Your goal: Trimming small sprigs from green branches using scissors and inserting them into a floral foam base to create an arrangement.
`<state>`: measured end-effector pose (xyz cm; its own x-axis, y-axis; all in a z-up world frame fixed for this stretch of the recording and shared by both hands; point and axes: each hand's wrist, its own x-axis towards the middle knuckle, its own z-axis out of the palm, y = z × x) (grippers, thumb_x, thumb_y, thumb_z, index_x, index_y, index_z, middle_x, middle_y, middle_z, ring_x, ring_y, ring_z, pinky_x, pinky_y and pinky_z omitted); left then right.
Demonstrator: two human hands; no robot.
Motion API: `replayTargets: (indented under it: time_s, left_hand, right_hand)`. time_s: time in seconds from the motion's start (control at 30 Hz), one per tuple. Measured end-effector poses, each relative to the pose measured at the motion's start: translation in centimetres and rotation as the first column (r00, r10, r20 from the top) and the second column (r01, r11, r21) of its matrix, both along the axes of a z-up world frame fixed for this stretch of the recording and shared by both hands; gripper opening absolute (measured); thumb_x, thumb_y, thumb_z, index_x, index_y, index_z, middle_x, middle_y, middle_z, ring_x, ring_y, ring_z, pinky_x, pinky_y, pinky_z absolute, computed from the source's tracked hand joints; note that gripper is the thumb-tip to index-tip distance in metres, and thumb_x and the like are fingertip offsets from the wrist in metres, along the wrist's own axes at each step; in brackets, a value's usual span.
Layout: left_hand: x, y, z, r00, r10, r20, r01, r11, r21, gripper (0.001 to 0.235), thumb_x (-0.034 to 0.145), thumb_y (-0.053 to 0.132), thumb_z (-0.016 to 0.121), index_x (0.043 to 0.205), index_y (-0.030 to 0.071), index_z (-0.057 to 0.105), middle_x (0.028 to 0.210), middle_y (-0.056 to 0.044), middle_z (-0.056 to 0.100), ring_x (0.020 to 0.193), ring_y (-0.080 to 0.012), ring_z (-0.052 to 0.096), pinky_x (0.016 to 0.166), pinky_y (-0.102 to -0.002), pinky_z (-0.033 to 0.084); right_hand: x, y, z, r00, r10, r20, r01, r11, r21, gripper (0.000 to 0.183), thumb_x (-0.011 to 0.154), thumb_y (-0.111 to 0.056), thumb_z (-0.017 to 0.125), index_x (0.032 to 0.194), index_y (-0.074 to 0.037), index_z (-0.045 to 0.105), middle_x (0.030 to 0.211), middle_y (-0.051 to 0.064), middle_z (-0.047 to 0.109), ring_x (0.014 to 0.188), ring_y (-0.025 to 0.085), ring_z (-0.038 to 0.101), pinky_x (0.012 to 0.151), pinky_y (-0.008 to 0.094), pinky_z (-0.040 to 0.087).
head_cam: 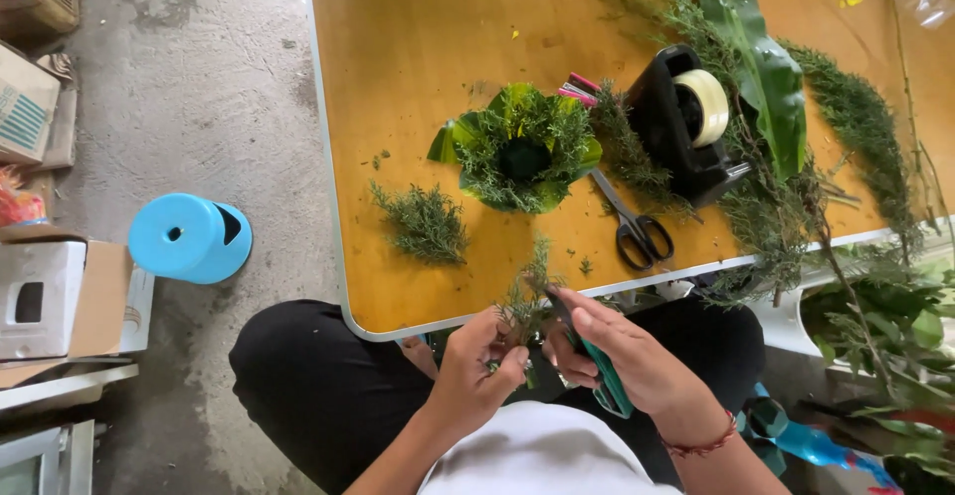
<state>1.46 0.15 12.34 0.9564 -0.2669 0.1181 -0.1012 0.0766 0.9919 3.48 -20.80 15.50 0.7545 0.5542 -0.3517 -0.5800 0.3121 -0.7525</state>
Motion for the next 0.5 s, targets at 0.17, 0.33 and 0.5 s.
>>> replayTargets:
  time_s: [0.17, 0.33, 0.5]
  left_hand:
    - [0.0, 0.5, -0.3, 0.997, -0.025, 0.078, 0.019, 0.997, 0.078, 0.014, 0.090, 0.013, 0.054, 0.080, 0.007, 0.047, 0.072, -0.004, 0.044, 0.062, -0.0155, 0.038, 0.059, -0.031, 0.033]
    - [-0.1, 0.7, -0.5, 0.991, -0.069, 0.119, 0.056, 0.992, 0.110, 0.020, 0.091, 0.012, 0.053, 0.077, 0.009, 0.040, 0.072, -0.004, 0.040, 0.066, -0.0177, 0.035, 0.062, -0.033, 0.031]
    - [-0.1, 0.6, -0.5, 0.985, -0.092, 0.146, 0.078, 0.992, 0.102, 0.015, 0.090, 0.008, 0.049, 0.077, 0.007, 0.040, 0.073, -0.005, 0.041, 0.067, -0.0184, 0.034, 0.062, -0.033, 0.031]
  right_hand:
    - [0.1, 0.1, 0.4, 0.987, 0.120, -0.106, -0.102, 0.982, 0.159, 0.056, 0.105, -0.036, 0.049, 0.151, -0.004, 0.044, 0.067, 0.002, 0.035, 0.053, 0.011, 0.029, 0.049, 0.024, 0.035]
    - [0.2, 0.2, 0.9, 0.981, 0.123, -0.148, -0.102, 0.985, 0.138, 0.057, 0.103, -0.037, 0.050, 0.148, -0.002, 0.047, 0.065, 0.002, 0.035, 0.052, 0.012, 0.029, 0.048, 0.024, 0.034]
    - [-0.5, 0.1, -0.4, 0.987, 0.097, -0.125, -0.091, 0.994, 0.055, 0.061, 0.104, -0.036, 0.048, 0.160, -0.013, 0.041, 0.065, 0.002, 0.034, 0.054, 0.013, 0.031, 0.049, 0.026, 0.033]
